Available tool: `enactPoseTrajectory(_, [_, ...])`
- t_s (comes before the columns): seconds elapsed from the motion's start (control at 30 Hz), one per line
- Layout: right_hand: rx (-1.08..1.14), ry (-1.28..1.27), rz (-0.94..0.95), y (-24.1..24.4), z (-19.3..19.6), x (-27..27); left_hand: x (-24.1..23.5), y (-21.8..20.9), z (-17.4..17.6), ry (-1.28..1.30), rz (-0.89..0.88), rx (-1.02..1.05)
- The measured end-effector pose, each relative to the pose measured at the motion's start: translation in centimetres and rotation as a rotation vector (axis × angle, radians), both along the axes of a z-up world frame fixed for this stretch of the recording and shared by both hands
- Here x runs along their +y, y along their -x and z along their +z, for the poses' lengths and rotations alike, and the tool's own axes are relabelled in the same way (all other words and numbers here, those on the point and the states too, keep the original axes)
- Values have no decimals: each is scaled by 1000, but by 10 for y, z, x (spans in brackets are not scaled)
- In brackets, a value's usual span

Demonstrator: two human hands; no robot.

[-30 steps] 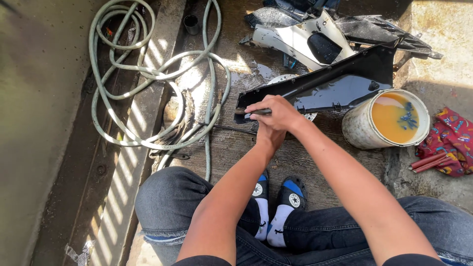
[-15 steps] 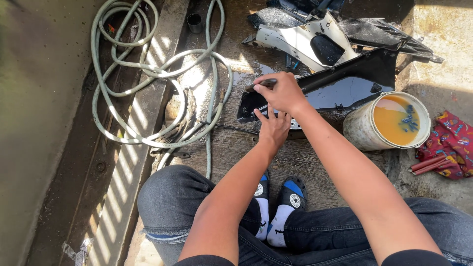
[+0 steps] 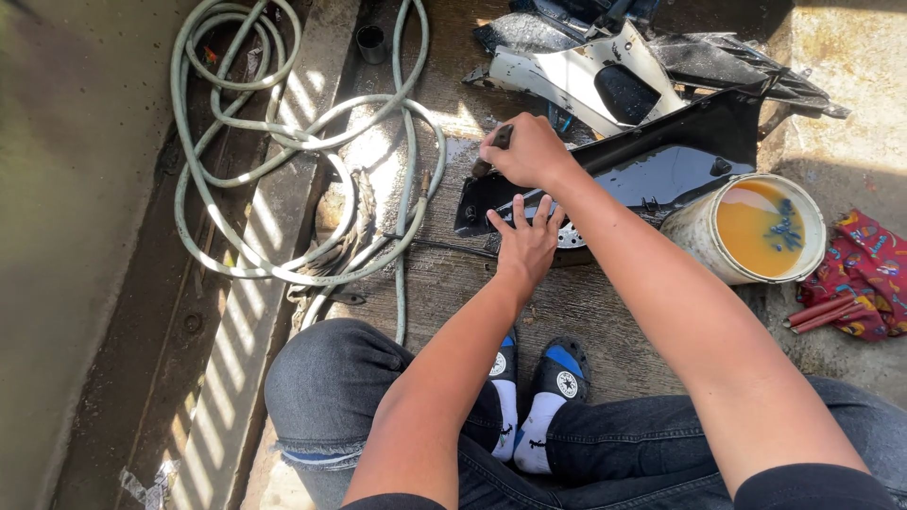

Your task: The person rinses a red motorcycle fairing with a hose, then wipes it with a blue cloth. They then use a small brush to scrub the surface of the fairing, dipping the brush into a bucket of liquid as needed.

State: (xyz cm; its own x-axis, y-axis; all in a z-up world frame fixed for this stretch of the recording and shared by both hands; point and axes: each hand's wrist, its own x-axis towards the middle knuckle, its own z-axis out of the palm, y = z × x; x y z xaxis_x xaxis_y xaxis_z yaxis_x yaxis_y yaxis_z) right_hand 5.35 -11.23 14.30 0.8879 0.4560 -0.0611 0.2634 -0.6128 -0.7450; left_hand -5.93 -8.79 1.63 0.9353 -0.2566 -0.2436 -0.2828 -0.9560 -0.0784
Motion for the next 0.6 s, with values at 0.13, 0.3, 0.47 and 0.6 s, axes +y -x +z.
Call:
enactPoseTrajectory(0.13, [-97, 199, -77, -14, -16, -38, 1, 2, 2, 31, 8, -3])
enactPoseTrajectory(0.3, [4, 1, -235, 13, 4, -65, -1, 0, 9, 82, 45, 10])
enactPoseTrajectory(0.47, [-279, 82, -316, 30, -29, -73, -3, 3, 15, 55, 34, 33])
enactPoseTrajectory(0.6, [-280, -284, -97, 72, -40, -59, -5, 1, 4, -73, 9, 46])
